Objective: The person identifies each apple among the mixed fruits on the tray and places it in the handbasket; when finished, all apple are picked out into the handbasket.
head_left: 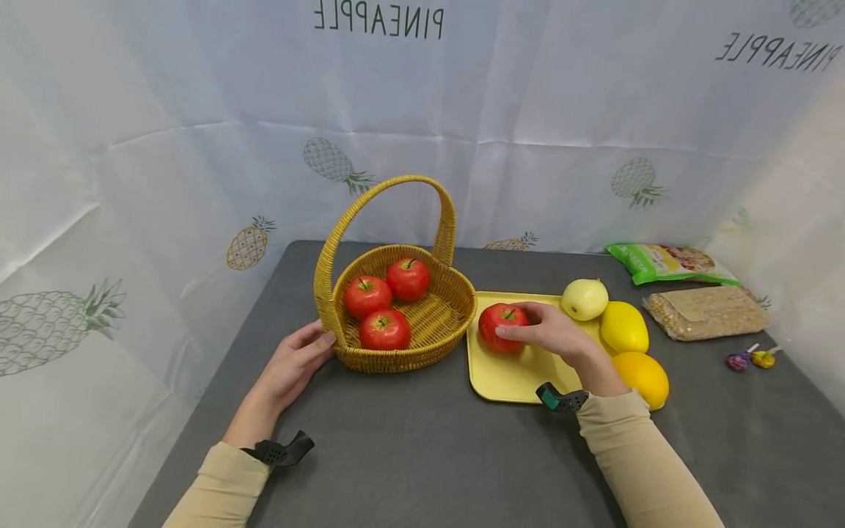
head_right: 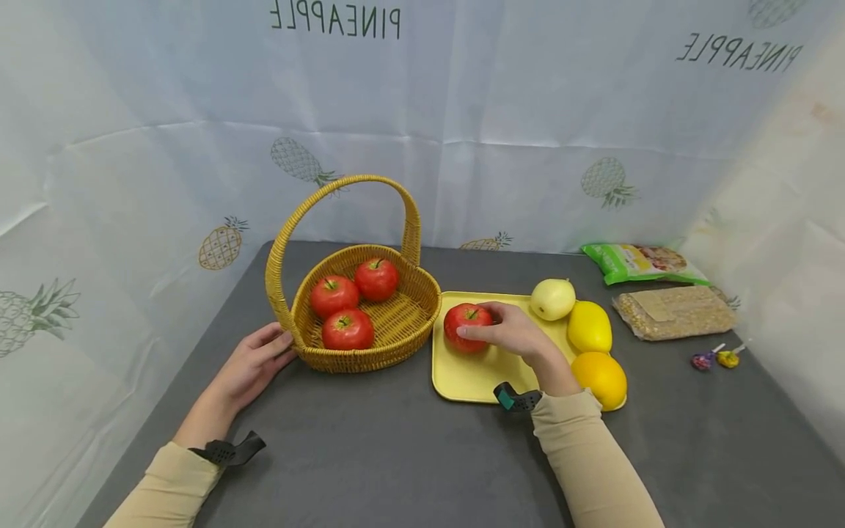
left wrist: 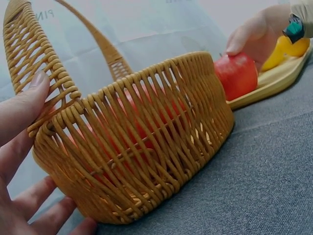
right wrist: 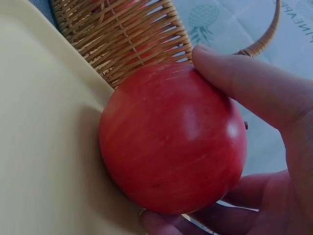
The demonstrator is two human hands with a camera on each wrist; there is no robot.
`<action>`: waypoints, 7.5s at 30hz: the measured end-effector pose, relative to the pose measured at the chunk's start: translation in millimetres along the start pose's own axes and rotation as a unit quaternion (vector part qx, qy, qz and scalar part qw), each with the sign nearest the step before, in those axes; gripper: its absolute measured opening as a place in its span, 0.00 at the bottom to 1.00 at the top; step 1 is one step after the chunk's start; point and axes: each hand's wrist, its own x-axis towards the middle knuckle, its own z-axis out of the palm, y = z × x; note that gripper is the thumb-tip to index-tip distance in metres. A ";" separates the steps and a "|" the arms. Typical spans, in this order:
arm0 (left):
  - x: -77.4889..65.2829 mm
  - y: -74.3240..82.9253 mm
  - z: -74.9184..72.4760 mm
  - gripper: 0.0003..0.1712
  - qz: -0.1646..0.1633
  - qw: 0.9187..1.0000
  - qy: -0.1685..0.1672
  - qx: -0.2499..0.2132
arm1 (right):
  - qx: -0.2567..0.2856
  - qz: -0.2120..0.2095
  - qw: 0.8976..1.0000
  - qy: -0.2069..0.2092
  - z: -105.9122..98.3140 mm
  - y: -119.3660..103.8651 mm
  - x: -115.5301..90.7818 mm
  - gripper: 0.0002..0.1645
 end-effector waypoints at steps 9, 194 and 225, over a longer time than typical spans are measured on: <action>1.7 -1.3 3.9 0.20 -0.003 1.000 0.005 -0.004 | 0.018 0.025 0.999 0.010 -6.1 -2.1 -5.9 0.42; 2.5 -2.8 -2.3 0.24 -0.008 1.000 0.006 0.021 | -0.265 -0.066 0.938 -0.215 45.8 -117.5 82.7 0.42; 3.4 2.3 -5.7 0.16 0.008 1.000 0.014 -0.022 | -0.185 -0.146 0.972 -0.014 18.2 -70.7 16.3 0.35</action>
